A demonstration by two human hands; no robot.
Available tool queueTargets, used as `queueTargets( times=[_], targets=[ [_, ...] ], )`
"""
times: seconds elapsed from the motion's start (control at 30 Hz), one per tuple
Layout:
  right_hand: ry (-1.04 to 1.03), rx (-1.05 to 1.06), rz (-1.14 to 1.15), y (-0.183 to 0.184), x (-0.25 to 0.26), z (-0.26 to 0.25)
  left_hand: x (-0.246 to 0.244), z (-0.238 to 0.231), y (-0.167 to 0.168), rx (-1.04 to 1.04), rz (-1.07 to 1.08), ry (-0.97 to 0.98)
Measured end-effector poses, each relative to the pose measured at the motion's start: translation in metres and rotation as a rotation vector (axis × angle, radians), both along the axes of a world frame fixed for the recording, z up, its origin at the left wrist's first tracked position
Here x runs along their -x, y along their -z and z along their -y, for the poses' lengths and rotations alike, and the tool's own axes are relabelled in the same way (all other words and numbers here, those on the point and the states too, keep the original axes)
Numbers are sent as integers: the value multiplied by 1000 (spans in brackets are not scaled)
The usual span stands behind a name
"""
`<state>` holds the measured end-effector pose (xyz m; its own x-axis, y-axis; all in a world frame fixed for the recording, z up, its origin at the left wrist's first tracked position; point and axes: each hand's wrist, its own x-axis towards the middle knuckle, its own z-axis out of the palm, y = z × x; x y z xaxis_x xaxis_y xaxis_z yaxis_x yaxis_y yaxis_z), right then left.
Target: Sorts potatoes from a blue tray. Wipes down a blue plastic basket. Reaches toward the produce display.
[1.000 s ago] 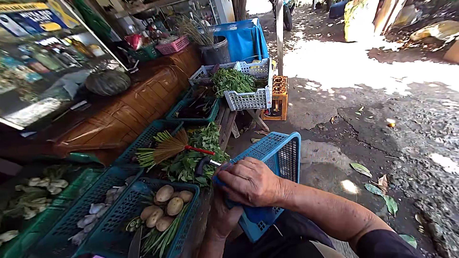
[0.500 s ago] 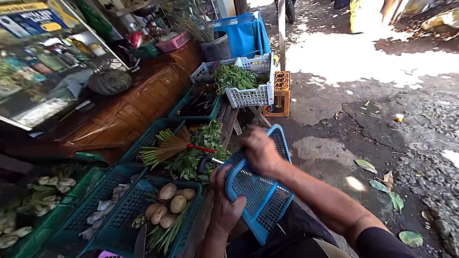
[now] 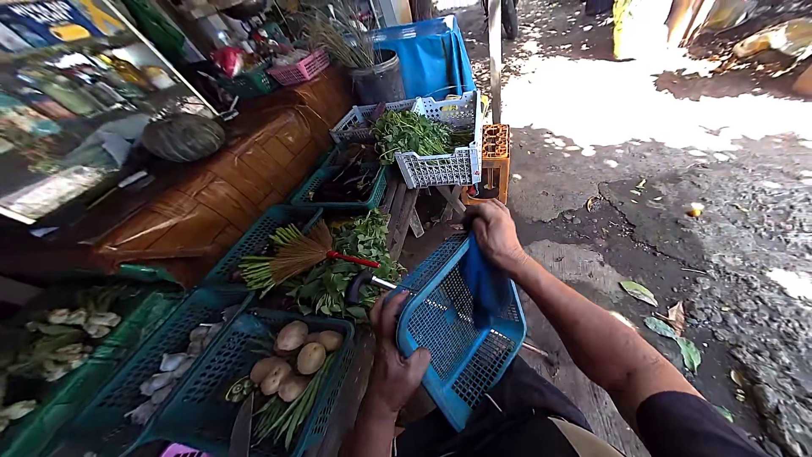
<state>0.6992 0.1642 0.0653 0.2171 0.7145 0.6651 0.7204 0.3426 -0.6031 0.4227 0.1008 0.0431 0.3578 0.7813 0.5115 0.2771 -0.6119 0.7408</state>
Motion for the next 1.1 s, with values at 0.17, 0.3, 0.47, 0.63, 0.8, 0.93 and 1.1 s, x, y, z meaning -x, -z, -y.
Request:
queueTargets(
  times=[0.17,0.3,0.47,0.63,0.8,0.93,1.1],
  targets=[
    [139,241,-437,34,-5,5,3,2,7,13,89,-37],
    [103,325,-330,132,31,46,23,10,14,116,119,-164],
    [100,447,-311,170,19,66,26,16,11,199,139,-254],
    [107,82,-226,114,12,62,22,16,14,202,150,-279],
    [-92,-110,-340,45,58,49,12,12,12,131,134,-195],
    [-176,174,-178,84,92,30,12,13,11,136,165,-135],
    [-197,223,82,149,103,73,20,8,17,324,231,-209]
  ],
)
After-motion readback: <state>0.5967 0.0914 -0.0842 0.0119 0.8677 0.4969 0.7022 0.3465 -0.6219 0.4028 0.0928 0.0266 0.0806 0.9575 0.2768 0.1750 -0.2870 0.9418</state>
